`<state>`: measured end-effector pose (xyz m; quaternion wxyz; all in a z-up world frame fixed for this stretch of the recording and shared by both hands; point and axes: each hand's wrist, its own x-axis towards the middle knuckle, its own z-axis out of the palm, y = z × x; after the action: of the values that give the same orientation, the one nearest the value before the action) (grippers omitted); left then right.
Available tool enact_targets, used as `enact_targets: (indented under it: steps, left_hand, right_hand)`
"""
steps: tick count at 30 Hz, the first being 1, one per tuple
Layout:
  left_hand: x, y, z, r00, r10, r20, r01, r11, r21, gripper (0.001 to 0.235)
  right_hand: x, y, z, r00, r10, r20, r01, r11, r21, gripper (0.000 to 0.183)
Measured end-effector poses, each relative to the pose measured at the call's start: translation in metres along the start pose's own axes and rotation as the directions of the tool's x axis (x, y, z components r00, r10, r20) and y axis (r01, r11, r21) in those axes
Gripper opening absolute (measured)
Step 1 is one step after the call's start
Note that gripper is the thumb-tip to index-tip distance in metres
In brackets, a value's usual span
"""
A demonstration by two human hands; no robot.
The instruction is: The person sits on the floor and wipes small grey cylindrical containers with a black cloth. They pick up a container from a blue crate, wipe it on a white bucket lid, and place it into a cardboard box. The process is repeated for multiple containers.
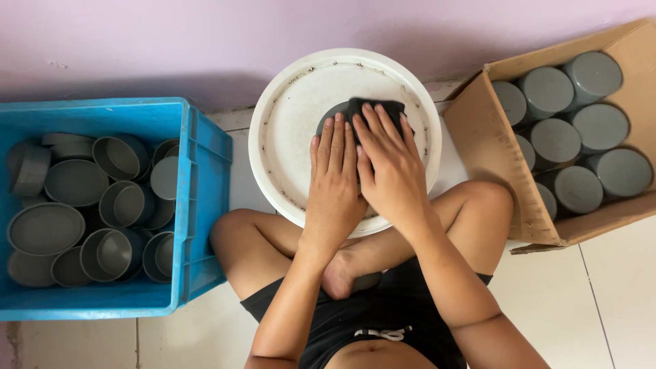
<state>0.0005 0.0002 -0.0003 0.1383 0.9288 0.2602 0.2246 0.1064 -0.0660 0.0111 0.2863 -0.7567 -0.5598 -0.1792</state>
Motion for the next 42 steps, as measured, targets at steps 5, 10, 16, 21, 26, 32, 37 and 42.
enact_targets:
  steps: [5,10,16,21,26,32,37,42]
  left_hand:
    - [0.000,0.000,0.000,1.000,-0.002,-0.001,0.002,0.999,-0.038,0.100]
    - [-0.001,-0.001,0.004,1.000,-0.002,0.007,0.002,1.000,0.010,0.103]
    - [-0.004,0.001,-0.003,1.000,-0.001,0.001,0.001,0.999,-0.034,0.080]
    - [-0.003,-0.003,0.004,1.000,0.006,0.000,-0.006,1.000,-0.006,0.088]
    - [-0.001,-0.001,0.001,1.000,-0.004,0.016,0.004,1.000,-0.017,0.104]
    - [-0.002,-0.001,0.003,1.000,-0.015,0.019,0.016,1.000,-0.015,0.107]
    - [-0.006,0.005,-0.002,0.997,0.021,-0.077,-0.020,1.000,0.008,0.093]
    - [-0.013,-0.002,0.008,0.939,0.129,-0.317,-0.144,0.989,-0.025,0.062]
  right_hand:
    - [0.019,0.019,0.013,0.999,-0.015,0.046,0.010,0.995,0.096,0.044]
    - [0.004,0.005,-0.001,0.999,-0.016,0.032,0.014,0.997,0.080,0.046]
    - [-0.023,-0.019,-0.026,0.997,0.039,0.062,-0.042,0.998,0.048,0.045]
    - [-0.011,-0.009,-0.016,0.998,0.045,0.044,-0.049,0.994,0.094,0.041]
    - [0.015,0.016,0.009,0.997,0.043,0.057,-0.050,0.989,0.136,0.044]
    - [0.008,0.010,0.001,0.998,0.027,0.053,-0.033,0.993,0.111,0.046]
    - [-0.010,-0.003,-0.014,0.998,0.032,0.049,-0.035,0.998,0.051,0.048]
    - [-0.007,-0.005,-0.018,0.996,0.049,0.076,-0.056,0.995,0.086,0.046]
